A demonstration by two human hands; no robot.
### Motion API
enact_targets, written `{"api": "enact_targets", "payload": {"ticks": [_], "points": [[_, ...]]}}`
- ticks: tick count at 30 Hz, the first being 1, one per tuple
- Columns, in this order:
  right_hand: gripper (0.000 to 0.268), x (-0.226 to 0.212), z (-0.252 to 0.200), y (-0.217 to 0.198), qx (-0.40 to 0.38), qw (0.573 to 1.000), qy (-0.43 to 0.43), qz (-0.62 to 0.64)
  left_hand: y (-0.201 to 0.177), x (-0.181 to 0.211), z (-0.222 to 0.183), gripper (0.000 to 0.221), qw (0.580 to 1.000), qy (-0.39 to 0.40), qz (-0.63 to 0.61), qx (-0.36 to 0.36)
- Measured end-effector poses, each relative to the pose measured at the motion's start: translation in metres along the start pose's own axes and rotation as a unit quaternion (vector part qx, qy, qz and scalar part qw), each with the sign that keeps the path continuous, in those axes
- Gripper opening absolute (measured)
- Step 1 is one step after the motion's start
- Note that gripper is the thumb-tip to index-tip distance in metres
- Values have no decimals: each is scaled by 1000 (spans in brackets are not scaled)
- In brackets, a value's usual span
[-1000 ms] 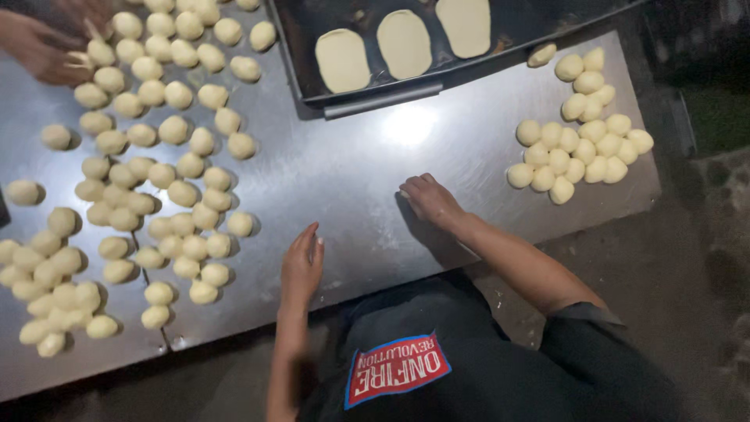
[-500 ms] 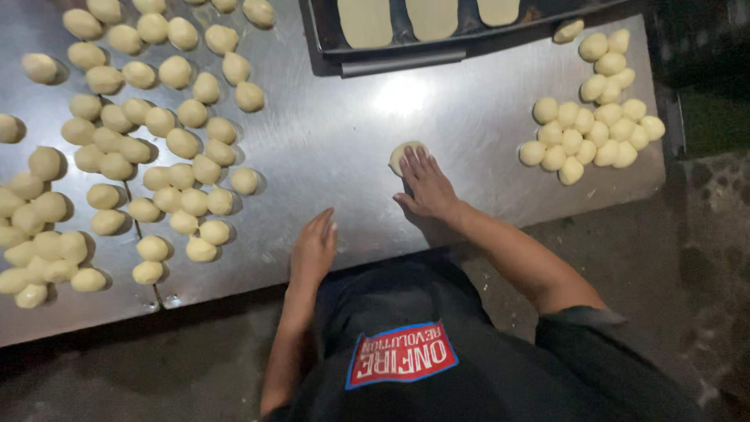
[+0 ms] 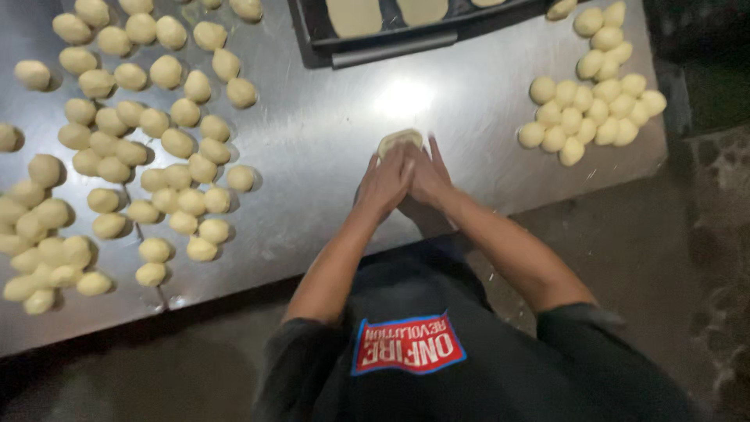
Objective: The person rolls small balls of dough into flat oval shapes using a rolling pin and places them onto a metal baking tray.
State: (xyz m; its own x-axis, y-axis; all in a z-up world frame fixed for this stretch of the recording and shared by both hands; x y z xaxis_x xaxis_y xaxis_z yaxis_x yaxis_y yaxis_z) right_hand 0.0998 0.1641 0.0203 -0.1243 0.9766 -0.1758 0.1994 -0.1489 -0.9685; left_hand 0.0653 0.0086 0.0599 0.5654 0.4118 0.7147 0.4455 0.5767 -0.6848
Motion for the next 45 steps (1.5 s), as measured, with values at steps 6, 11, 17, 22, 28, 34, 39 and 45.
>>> {"api": "enact_targets", "payload": {"ticks": [6, 11, 17, 22, 28, 34, 39, 45], "points": [[49, 1, -25, -39, -43, 998, 43, -20, 19, -5, 4, 47, 988, -62, 93, -109], [65, -15, -50, -29, 61, 997, -26, -25, 39, 0, -20, 59, 998, 18, 44, -30], [48, 5, -49, -38, 79, 994, -63, 44, 59, -8, -36, 68, 999, 5, 48, -18], [29, 106, 66, -81, 201, 979, 22, -16, 61, -3, -49, 62, 996, 22, 84, -14], [37, 143, 136, -65, 209, 978, -9, 17, 62, -11, -47, 59, 1000, 7, 23, -4], [40, 85, -2, -29, 214, 974, -79, 16, 13, -21, -44, 57, 976, 2, 91, 196], [41, 69, 17, -19, 193, 978, -12, 82, -2, -86, 34, 55, 967, -144, 191, 87], [40, 118, 118, -62, 170, 979, -77, 84, -44, -120, 141, 51, 961, -144, 209, 111]]}}
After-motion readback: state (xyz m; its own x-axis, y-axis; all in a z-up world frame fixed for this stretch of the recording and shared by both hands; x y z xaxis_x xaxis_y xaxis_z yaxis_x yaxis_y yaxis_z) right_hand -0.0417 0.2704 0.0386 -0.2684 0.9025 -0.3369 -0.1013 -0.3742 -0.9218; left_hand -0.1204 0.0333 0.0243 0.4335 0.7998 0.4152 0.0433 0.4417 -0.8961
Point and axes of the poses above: each hand's wrist, its own z-axis towards the middle knuckle, its own y-axis out of the palm, x = y × z, the point moved 2 cm from there along z, towards the middle knuckle, and after that the axes turned 9 degrees about -z, right-handed, at the moved point
